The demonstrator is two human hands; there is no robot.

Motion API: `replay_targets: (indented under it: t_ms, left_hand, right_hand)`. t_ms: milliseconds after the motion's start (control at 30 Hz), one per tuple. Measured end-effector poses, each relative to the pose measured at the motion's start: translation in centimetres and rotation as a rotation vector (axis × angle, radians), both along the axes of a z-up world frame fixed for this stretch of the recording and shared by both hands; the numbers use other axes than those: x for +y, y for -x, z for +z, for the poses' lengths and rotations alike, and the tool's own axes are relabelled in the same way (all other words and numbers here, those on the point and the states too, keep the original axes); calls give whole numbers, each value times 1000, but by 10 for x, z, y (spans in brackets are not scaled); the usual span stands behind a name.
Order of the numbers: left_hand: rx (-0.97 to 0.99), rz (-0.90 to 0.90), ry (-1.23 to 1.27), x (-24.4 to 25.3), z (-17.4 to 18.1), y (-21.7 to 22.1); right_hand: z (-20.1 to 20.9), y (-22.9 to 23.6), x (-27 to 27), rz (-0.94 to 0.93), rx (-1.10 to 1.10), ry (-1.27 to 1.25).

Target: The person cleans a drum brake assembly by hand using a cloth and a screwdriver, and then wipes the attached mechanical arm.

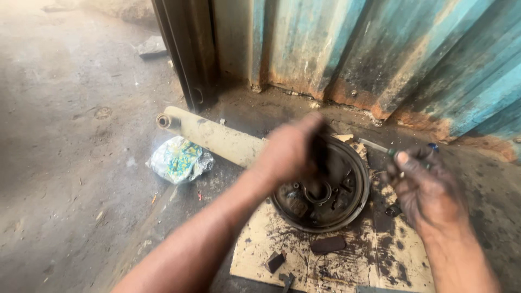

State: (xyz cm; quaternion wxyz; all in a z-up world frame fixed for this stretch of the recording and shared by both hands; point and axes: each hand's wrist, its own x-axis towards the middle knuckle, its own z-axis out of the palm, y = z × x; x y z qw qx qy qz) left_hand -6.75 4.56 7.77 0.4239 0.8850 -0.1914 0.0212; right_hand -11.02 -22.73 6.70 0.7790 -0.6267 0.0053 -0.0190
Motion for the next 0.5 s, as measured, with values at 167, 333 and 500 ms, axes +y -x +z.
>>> replay_targets:
  t_ms: [167,333,500]
  left_hand:
    - [59,167,-346,44,-46,-20]
    - [178,26,-568,23,-99,-25]
    - [238,41,-462,25,-95,-22]
  right_hand:
    - [-1,-15,40,-134,-2,501]
    - [-19,-32,82,47,-63,1213]
    - [-29,-53,73,245,-302,1301]
